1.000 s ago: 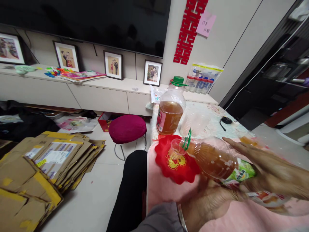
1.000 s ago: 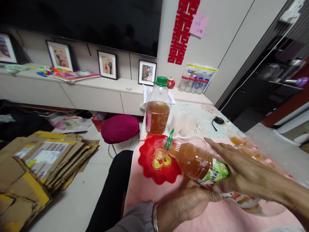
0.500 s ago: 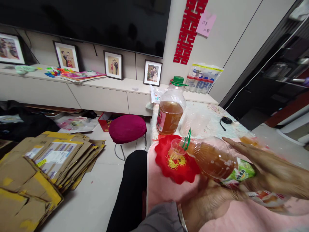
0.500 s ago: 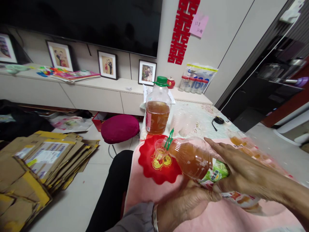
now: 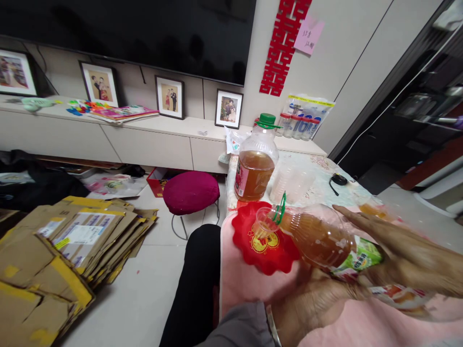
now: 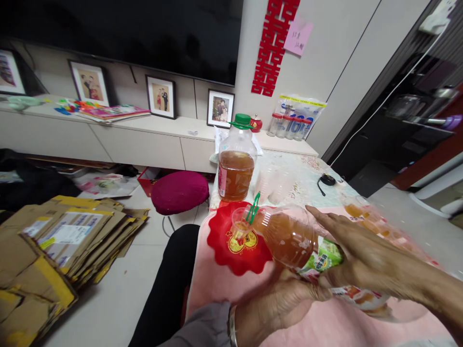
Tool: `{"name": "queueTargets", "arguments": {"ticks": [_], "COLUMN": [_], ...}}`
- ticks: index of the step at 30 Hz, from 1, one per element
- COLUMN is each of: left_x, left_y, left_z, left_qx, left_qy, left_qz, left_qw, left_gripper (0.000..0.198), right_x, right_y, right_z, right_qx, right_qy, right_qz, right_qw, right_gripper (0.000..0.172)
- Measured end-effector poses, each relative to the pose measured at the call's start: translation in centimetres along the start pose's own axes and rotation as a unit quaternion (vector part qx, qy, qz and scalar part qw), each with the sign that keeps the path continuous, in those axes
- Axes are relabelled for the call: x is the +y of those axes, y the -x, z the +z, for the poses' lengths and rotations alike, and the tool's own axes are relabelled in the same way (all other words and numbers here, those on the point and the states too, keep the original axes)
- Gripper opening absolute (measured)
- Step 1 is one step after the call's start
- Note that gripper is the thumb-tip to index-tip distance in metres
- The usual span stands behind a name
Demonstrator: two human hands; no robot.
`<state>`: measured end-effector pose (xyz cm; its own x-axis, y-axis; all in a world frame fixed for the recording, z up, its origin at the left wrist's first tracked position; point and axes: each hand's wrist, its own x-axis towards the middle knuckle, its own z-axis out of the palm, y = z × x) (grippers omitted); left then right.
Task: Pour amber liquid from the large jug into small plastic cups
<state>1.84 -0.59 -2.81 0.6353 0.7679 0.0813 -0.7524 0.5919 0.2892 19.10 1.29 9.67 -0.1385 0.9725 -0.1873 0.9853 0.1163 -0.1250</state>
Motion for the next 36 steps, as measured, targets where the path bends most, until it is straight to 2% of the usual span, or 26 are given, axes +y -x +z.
{"name": "queueTargets", "arguments": {"ticks": [7, 14, 20, 25, 30, 36], "left_x": [0.3, 0.0, 0.0, 0.2, 0.1, -0.1], "left_y": [0.0, -0.1, 0.1, 0.0, -0.1, 0.0], "left_z": [0.4, 0.0, -0.1, 0.3, 0.4, 0.4], "left_qx": [0.022, -0.003, 0.008, 0.016, 0.012, 0.010], "left_qy": [0.015, -0.016, -0.009, 0.023, 0.030, 0.033], "left_qz": [-0.008, 0.009, -0.004, -0.009, -0.007, 0.006], "left_qw": [1.000, 1.000, 1.000, 1.000, 0.999, 0.999], "left_gripper": [0.094, 0.084, 0.086, 0.096, 0.092, 0.086], "right_x": [-1.7, -3.3, -3.1, -2.7, -1.9, -1.6], "right_y": [0.0, -0.1, -0.2, 0.0, -0.2, 0.0], "right_z": [-0.9, -1.7, -1.7, -1.5, -1.1, -0.9], "right_qx": [-0.017, -0.037, -0.060, -0.041, -0.029, -0.012], "right_qy": [0.007, 0.004, 0.009, -0.002, -0.003, -0.025], "right_qz": [0.008, 0.032, 0.042, 0.023, 0.016, 0.005], "right_qw": [1.000, 0.999, 0.997, 0.999, 0.999, 1.000], "right_gripper": [0.118, 0.122, 0.127, 0.121, 0.123, 0.117]}}
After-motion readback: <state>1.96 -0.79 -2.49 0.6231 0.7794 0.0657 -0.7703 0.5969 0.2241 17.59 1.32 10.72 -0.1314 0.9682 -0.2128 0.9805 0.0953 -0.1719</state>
